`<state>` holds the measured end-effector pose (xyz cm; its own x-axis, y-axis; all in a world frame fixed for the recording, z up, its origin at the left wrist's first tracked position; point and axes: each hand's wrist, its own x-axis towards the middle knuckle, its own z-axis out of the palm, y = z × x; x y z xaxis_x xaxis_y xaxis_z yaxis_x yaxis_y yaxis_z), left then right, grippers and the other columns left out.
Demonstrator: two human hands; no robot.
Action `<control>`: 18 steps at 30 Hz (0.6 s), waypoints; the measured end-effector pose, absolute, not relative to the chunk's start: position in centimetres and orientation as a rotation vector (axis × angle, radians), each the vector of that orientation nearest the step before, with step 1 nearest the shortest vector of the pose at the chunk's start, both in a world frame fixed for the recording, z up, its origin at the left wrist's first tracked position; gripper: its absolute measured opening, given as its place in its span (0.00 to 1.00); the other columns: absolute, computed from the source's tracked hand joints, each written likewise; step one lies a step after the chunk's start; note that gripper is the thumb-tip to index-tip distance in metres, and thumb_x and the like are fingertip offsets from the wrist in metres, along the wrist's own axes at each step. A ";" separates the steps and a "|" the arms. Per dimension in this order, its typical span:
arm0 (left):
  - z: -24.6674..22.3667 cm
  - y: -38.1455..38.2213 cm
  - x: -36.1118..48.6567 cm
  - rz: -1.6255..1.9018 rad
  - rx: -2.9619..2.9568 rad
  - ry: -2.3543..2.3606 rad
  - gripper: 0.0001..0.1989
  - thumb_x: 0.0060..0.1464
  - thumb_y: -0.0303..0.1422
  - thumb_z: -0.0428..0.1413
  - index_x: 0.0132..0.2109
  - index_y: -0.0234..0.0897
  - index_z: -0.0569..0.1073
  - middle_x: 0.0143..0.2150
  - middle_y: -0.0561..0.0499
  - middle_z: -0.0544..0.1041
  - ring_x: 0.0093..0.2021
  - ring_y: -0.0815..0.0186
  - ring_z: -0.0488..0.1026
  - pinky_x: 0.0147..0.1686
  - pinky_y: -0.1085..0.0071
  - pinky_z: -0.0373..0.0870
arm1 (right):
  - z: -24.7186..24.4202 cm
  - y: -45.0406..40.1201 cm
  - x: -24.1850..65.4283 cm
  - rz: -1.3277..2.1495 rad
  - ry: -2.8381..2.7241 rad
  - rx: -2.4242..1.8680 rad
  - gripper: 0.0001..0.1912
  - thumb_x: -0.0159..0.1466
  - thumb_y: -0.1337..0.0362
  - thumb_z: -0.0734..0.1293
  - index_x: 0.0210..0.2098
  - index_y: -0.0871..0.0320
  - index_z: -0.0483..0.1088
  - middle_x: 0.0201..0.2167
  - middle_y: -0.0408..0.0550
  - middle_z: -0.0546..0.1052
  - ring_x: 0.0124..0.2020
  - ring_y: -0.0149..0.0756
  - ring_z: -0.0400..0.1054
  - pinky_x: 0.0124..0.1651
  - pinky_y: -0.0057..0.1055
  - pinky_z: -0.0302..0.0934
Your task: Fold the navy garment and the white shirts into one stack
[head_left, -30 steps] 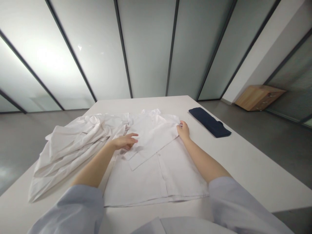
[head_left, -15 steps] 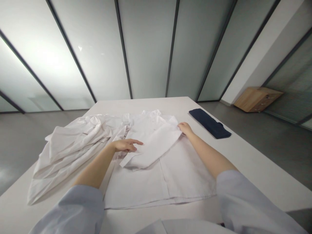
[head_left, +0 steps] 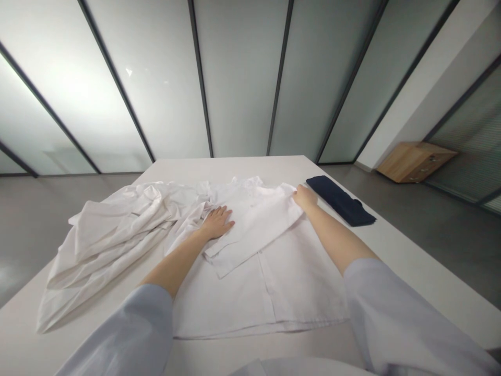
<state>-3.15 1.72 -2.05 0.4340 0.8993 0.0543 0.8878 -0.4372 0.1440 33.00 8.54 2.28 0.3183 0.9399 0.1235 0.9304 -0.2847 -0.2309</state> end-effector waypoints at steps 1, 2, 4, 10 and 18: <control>-2.1 1.8 -3.1 0.156 2.583 1.620 0.29 0.62 0.45 0.43 0.64 0.33 0.59 0.69 0.38 0.54 0.68 0.52 0.50 0.64 0.57 0.46 | 2.4 8.7 33.2 0.030 -1.719 -2.331 0.19 0.64 0.63 0.58 0.51 0.63 0.70 0.46 0.63 0.75 0.50 0.49 0.69 0.47 0.38 0.62; -2.1 1.8 -3.1 0.138 2.588 1.620 0.29 0.62 0.45 0.42 0.64 0.33 0.59 0.69 0.37 0.53 0.68 0.51 0.49 0.64 0.57 0.46 | 2.5 8.8 33.3 0.074 -1.747 -2.341 0.20 0.65 0.62 0.57 0.50 0.64 0.71 0.47 0.64 0.75 0.50 0.49 0.69 0.47 0.38 0.62; -2.0 1.7 -3.2 0.140 2.594 1.612 0.29 0.62 0.45 0.42 0.64 0.33 0.59 0.69 0.38 0.53 0.68 0.51 0.49 0.64 0.57 0.46 | 2.3 9.4 33.7 0.262 -1.782 -2.386 0.22 0.66 0.59 0.55 0.50 0.66 0.71 0.46 0.65 0.75 0.50 0.49 0.69 0.47 0.37 0.62; -1.9 1.3 -3.1 0.189 2.586 1.622 0.28 0.62 0.45 0.42 0.64 0.34 0.60 0.69 0.39 0.55 0.68 0.51 0.50 0.64 0.56 0.46 | 1.6 11.4 34.5 0.320 -1.714 -2.448 0.26 0.63 0.53 0.59 0.50 0.67 0.73 0.48 0.65 0.75 0.49 0.50 0.70 0.46 0.36 0.63; -1.9 1.0 -3.1 0.207 2.573 1.627 0.28 0.62 0.45 0.42 0.64 0.34 0.60 0.69 0.39 0.55 0.68 0.52 0.50 0.64 0.57 0.47 | 1.2 14.5 32.6 0.426 -1.796 -2.382 0.16 0.56 0.67 0.65 0.41 0.68 0.76 0.38 0.61 0.78 0.40 0.45 0.73 0.37 0.30 0.63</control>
